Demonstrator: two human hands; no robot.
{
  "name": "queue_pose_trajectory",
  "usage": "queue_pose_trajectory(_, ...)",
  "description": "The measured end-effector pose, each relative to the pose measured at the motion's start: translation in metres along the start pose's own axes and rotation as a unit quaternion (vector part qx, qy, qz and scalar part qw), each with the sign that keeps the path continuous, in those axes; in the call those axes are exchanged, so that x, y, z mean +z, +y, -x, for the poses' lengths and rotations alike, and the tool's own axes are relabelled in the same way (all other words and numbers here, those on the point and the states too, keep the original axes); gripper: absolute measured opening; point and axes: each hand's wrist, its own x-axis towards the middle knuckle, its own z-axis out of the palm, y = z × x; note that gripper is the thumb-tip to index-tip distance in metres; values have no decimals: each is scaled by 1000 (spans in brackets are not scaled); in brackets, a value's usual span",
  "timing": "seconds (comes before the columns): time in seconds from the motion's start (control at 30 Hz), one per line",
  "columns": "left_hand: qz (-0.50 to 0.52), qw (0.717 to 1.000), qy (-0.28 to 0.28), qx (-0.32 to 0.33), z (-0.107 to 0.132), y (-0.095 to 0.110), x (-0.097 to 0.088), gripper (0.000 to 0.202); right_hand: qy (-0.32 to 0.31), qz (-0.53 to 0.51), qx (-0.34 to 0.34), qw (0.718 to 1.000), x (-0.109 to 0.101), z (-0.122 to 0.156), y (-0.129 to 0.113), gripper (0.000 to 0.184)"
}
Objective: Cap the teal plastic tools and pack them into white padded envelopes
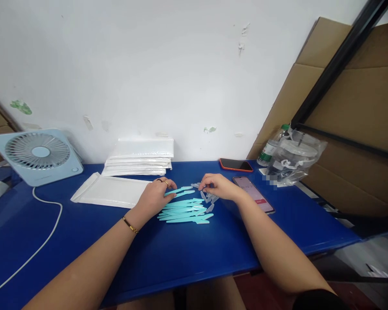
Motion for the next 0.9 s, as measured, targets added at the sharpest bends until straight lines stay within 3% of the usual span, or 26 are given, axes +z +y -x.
queue_pose_trajectory(0.13,8,996,-87,25,2,3,1,16,-79,29,5,996,-6,3,4,19)
queue_pose_trajectory(0.27,-3,994,-113,-1,3,5,4,13,-97,39,23,994,-5,2,5,14)
queue_pose_trajectory(0.67,-56,993,-102,-32,8,10,3,18,-49,103,32,993,3,0,8,13)
queue_pose_trajectory(0.9,-44,998,-35,-25,7,2,-1,18,-26,-41,59,997,-9,7,1,16)
